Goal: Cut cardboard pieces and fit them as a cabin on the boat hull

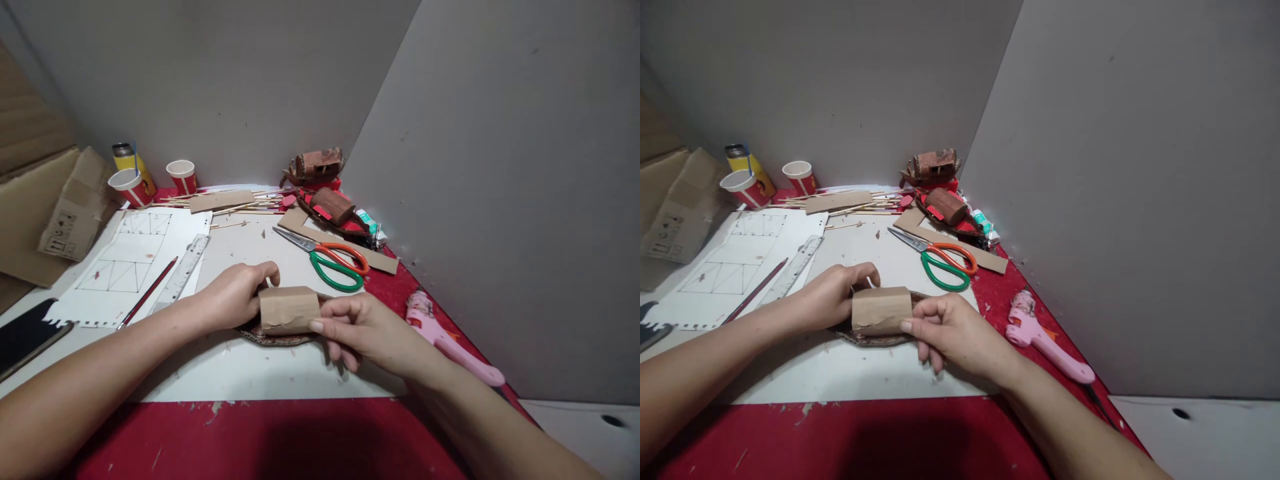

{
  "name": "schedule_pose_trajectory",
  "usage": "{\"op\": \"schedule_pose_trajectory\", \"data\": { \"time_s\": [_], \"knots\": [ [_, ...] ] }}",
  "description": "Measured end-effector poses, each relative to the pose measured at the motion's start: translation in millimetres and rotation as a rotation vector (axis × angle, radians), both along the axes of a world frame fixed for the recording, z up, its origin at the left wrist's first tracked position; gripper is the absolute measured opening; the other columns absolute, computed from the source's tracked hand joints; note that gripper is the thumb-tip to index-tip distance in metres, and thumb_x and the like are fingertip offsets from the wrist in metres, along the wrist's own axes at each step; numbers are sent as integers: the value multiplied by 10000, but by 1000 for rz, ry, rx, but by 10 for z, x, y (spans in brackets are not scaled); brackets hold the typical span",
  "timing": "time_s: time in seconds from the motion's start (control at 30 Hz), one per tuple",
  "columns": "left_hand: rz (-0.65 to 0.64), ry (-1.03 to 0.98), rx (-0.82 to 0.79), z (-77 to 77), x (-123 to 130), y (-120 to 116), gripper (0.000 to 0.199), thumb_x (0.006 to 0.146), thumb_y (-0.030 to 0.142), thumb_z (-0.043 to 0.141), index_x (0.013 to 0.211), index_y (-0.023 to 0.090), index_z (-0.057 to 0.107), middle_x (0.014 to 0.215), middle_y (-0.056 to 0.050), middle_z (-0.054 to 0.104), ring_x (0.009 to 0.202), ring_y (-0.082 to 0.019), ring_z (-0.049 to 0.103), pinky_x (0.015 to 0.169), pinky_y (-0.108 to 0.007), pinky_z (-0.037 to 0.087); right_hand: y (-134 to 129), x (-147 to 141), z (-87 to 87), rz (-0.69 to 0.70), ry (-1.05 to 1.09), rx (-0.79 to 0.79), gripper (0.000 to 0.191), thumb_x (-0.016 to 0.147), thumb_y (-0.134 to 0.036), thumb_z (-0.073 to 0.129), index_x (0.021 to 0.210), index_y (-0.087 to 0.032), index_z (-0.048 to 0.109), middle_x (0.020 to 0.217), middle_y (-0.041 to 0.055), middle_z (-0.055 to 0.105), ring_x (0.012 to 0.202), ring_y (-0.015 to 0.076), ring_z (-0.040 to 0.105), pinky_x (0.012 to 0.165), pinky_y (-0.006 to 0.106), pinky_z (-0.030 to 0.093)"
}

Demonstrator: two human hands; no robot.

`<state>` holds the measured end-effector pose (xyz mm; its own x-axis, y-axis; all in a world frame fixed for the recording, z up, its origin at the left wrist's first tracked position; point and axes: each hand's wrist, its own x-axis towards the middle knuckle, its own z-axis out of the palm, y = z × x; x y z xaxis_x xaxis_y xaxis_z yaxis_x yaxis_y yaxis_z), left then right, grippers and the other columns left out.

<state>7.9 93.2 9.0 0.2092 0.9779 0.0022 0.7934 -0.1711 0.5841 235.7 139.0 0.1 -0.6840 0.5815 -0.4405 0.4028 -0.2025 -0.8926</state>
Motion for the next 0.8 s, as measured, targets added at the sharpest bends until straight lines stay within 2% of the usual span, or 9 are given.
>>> {"op": "schedule_pose_trajectory", "data": {
  "time_s": [0.07,0.2,0.37,0.63,0.8],
  "knots": [
    [-22,-22,-32,-5,-6,1,374,725,27,511,1041,149,668,823,-46,744,678,-162,617,625,-252,414,-1,-3,-2,-8,-6,-6,440,674,-542,793,695,-148,598,498,-11,648,329,57,494,355,157,349],
    [-65,-19,-132,-4,-4,-5,306,709,9,477,834,144,721,758,-41,743,673,-160,638,600,-244,405,-3,-14,4,-22,-4,-14,432,665,-528,802,671,-151,590,496,-10,647,328,60,497,349,162,356],
    [-54,2,-99,-11,10,-8,236,700,13,486,721,147,679,654,-17,701,616,-145,597,555,-232,372,9,-26,26,-26,20,-38,417,652,-509,809,672,-155,590,498,-8,651,333,60,506,345,157,377],
    [-63,-39,-118,-16,6,-7,258,720,26,504,775,135,731,695,-25,722,637,-146,604,571,-233,388,3,-16,58,17,8,-36,292,684,-394,773,708,-151,613,546,-7,670,367,61,541,358,149,395],
    [-68,-21,-113,-11,9,-5,261,717,28,505,772,134,737,680,-24,718,624,-144,605,572,-237,389,11,-7,57,36,9,-34,281,686,-377,760,659,-156,587,529,-10,658,367,64,539,360,154,405]
  ]
}}
